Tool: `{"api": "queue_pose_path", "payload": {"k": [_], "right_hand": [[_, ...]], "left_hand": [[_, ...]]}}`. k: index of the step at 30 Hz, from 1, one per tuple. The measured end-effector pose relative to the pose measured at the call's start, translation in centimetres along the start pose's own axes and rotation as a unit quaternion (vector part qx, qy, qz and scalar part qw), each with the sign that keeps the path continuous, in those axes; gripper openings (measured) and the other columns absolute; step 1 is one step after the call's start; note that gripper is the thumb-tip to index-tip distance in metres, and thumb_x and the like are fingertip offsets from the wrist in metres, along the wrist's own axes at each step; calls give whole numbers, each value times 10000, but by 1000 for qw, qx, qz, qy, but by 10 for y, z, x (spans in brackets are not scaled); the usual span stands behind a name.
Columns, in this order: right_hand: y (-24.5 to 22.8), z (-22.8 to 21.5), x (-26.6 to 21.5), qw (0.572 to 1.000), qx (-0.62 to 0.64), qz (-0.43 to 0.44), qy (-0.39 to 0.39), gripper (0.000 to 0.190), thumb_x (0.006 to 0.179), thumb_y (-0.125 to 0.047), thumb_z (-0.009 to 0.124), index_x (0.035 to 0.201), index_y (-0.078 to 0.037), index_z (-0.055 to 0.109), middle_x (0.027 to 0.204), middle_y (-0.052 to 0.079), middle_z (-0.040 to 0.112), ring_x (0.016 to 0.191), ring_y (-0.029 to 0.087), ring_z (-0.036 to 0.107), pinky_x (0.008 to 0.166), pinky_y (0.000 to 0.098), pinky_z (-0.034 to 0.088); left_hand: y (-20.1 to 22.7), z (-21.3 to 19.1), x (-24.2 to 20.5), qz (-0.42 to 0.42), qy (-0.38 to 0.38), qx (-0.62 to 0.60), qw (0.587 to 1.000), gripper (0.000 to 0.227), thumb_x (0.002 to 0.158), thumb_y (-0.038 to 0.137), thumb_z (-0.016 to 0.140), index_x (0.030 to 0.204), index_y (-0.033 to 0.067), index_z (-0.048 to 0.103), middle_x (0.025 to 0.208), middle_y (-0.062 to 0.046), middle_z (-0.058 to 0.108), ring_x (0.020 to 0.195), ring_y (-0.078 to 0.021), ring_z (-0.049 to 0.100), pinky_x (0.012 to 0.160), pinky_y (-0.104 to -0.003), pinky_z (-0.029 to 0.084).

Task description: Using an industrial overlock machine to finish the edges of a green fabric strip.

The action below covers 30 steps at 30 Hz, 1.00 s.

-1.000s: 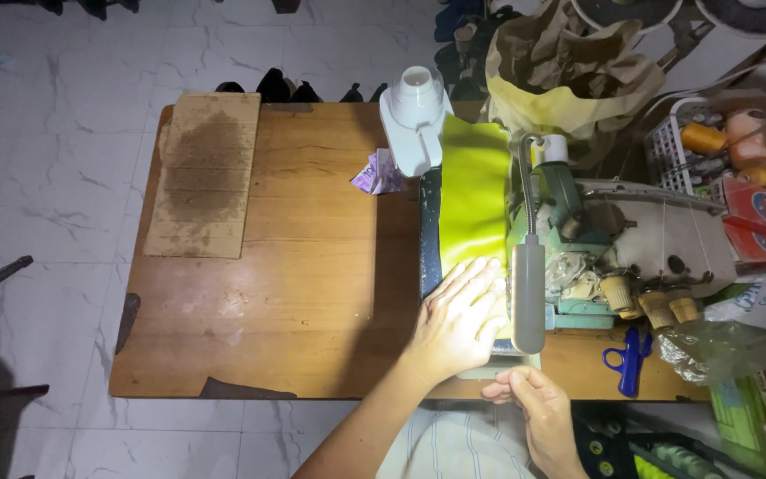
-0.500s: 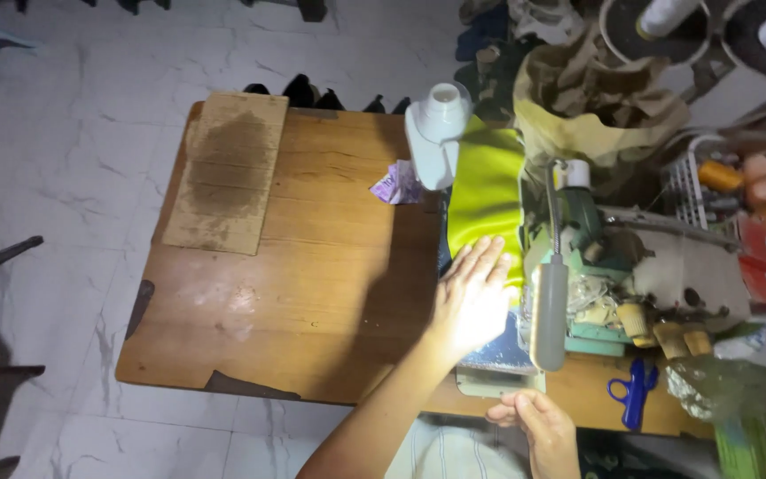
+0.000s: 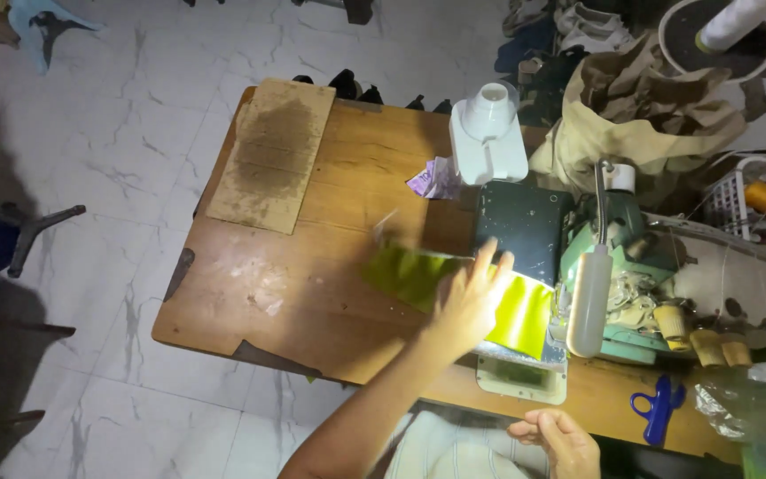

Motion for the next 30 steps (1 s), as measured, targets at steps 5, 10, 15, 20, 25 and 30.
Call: {"api": "queue_pose_path", "payload": {"k": [5,10,15,20,25,30], "right_hand": [[-12,8,-18,999,-7,24,26,320,1038,-100,559,999,188,693,827,409,767,737,470,722,754,455,538],[-18,19,-33,1000,-2,25,14,313,1024,-84,569,997,195,707,823,405,771,748,477,724,748,457,523],[-53,32,-55,975,-175,-136,18,242,979,-107,635,868,27,802,781,177,870,779,196,808,869,245,519],[-160,85,-105,768,-289,-571,-19,189,976,-87,597,1118,-55,717,1135,96,741,1061,214,704,986,321,537],[-169,121,-67,697,-418,-578,-74,603,928,-118,615,1493,-3,441,1570,206,456,1500,373,401,1247,485,301],[-168,144,-65,709,-418,-554,-127,598,1013,-232,517,1539,8,364,1625,287,305,1550,492,169,1272,610,75]], "left_hand": [[-21,-16,16,2,4,44,999,505,890,28,612,1389,63,545,1422,-168,490,1235,-396,493,1047,-565,428],[-24,-19,12,16,-8,63,998,318,911,-55,555,1198,75,598,1124,-160,665,1117,-366,516,986,-531,439],[-17,-47,-5,184,116,-66,974,192,756,36,570,692,138,420,966,-26,588,963,-259,512,896,-417,389],[-35,-85,-36,112,26,-259,959,281,906,252,622,706,149,454,714,53,526,758,-145,493,814,-335,368],[-85,-120,-90,74,85,-206,972,380,968,212,650,657,132,447,592,-13,437,606,-132,423,608,-372,311],[-130,-151,-166,-98,146,-169,970,297,901,269,741,670,124,623,662,57,658,727,-74,537,715,-266,449]]}}
Point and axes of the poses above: each hand's wrist, its own x-axis towards the middle knuckle, its own z-axis out of the palm, y = z × x, the point moved 7 cm from there along x, towards the middle knuckle
